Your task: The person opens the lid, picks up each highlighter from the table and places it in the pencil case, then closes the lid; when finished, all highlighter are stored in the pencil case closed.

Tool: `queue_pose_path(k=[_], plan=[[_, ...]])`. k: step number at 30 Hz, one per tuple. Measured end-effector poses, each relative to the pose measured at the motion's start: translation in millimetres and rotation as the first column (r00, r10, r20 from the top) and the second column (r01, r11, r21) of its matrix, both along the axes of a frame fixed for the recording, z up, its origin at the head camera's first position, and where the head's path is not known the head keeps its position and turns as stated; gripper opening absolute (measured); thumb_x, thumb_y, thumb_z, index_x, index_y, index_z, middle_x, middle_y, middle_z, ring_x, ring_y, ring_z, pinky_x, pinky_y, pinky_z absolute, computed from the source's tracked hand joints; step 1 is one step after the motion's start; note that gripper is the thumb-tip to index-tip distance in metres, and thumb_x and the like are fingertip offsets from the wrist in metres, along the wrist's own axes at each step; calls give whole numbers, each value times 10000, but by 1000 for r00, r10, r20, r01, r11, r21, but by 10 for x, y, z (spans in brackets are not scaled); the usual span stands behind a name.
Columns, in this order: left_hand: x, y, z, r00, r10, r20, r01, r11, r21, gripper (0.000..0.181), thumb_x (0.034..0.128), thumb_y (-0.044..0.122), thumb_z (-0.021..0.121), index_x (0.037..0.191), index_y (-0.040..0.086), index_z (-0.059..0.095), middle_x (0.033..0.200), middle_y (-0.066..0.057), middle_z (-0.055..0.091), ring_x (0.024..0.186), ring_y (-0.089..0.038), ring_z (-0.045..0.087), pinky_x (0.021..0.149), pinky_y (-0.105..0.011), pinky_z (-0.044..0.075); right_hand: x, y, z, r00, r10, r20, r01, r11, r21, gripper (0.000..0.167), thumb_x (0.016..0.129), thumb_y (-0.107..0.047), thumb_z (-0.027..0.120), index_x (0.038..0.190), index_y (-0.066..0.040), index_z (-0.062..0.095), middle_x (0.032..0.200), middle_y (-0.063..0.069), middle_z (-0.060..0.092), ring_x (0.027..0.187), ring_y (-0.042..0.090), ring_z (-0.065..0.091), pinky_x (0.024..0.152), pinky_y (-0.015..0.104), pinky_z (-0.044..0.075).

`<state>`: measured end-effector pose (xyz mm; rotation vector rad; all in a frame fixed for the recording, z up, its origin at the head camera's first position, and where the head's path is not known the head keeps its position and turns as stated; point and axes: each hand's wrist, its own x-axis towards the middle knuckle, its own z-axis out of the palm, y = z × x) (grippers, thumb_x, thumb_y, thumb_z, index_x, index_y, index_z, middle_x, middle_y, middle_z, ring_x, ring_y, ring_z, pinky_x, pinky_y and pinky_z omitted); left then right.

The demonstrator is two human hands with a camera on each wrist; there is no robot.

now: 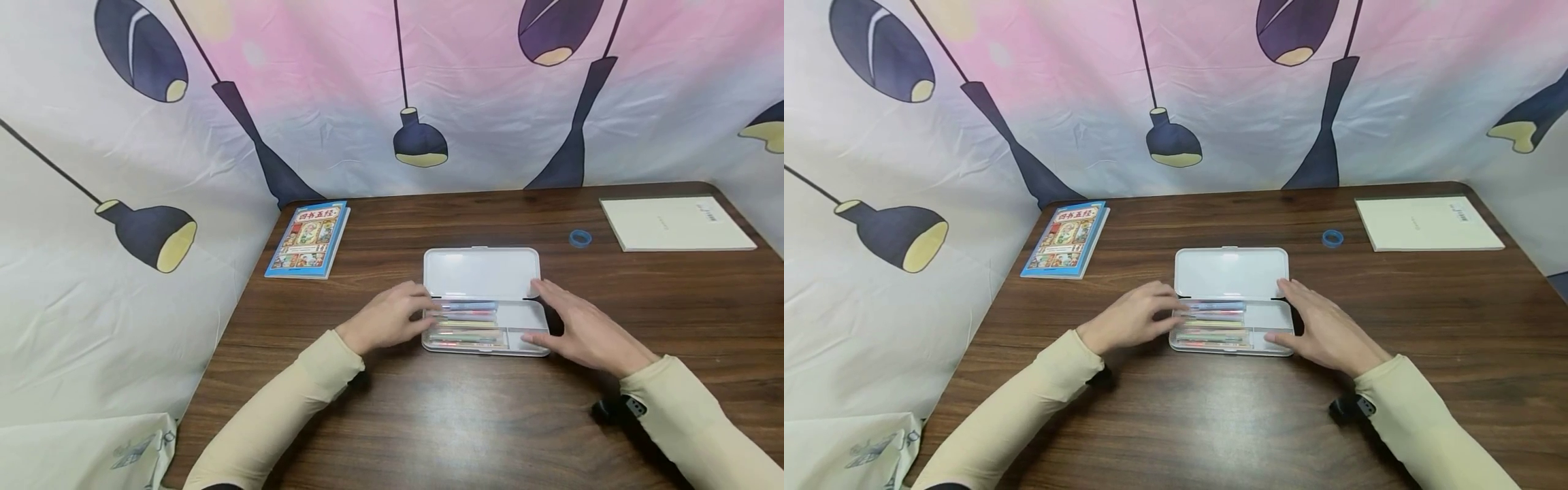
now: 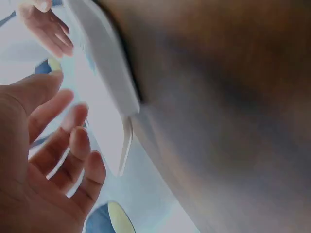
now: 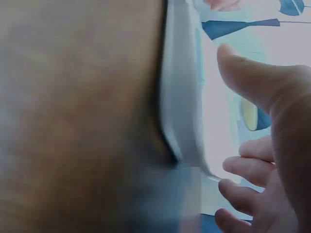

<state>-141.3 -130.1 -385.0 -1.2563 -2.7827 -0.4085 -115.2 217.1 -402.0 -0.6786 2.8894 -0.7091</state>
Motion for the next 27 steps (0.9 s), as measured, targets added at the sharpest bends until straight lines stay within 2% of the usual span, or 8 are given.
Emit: queue_pose_path(k=[3, 6, 8, 10, 13, 16, 22, 27], plan=[[-160, -23, 66, 995, 100, 19, -101, 992, 71, 305, 951, 258, 686, 1222, 120, 714, 1168, -30, 649, 1088, -179, 588, 979, -345, 479, -174, -3, 138, 1000, -28, 14, 28, 1000, -13, 1004, 889, -659, 604, 1571, -13, 248, 1590, 255, 279, 1440, 441, 298, 1113, 615, 288], [-340, -12, 111, 971, 219, 98, -232, 960, 154, 400, 945, 239, 688, 1312, 85, 641, 1263, -75, 606, 1145, -216, 589, 1010, -368, 472, -414, -2, 236, 998, -45, 39, 46, 999, -25, 982, 916, -646, 574, 1579, -15, 219, 1591, 255, 275, 1442, 444, 291, 1119, 621, 273], [-450, 20, 122, 940, 288, 181, -320, 929, 185, 465, 952, 237, 672, 1376, 71, 580, 1305, -99, 591, 1166, -232, 593, 1001, -381, 483, -569, 1, 259, 996, -57, 73, 60, 998, -32, 963, 934, -636, 552, 1579, -9, 209, 1590, 251, 282, 1434, 436, 315, 1120, 613, 284], [-536, 64, 124, 896, 342, 282, -399, 900, 174, 520, 966, 257, 647, 1432, 66, 519, 1345, -112, 586, 1180, -235, 598, 987, -392, 497, -690, -2, 267, 990, -73, 122, 77, 997, -30, 949, 951, -625, 531, 1577, 6, 197, 1580, 267, 291, 1404, 446, 364, 1101, 619, 313], [-625, 137, 116, 837, 392, 383, -466, 876, 123, 544, 980, 260, 612, 1466, 55, 475, 1316, -129, 627, 1167, -227, 615, 977, -400, 505, -800, -19, 252, 980, -104, 170, 109, 994, -19, 916, 969, -603, 515, 1571, 17, 210, 1534, 294, 358, 1346, 453, 442, 1062, 616, 371], [-659, 188, 103, 808, 414, 418, -489, 868, 86, 509, 987, 207, 597, 1457, 45, 489, 1241, -126, 673, 1084, -200, 651, 930, -374, 525, -845, -45, 230, 978, -114, 173, 119, 993, -21, 820, 992, -539, 525, 1549, 15, 292, 1475, 303, 437, 1297, 448, 492, 1021, 605, 417], [-652, 200, 149, 807, 422, 413, -501, 860, 100, 425, 984, 139, 617, 1401, 70, 571, 1159, -99, 699, 998, -179, 655, 872, -356, 536, -865, -68, 329, 986, -108, 127, 115, 992, -44, 629, 1014, -441, 542, 1453, 7, 488, 1429, 287, 500, 1324, 456, 462, 1038, 606, 400], [-588, 154, 227, 850, 362, 384, -458, 867, 196, 356, 985, 122, 625, 1337, 73, 631, 1136, -76, 709, 1004, -173, 660, 856, -360, 545, -824, -45, 481, 988, -122, 95, 129, 989, -70, 627, 999, -547, 504, 1373, -53, 605, 1355, 225, 596, 1298, 413, 508, 1017, 581, 422]])
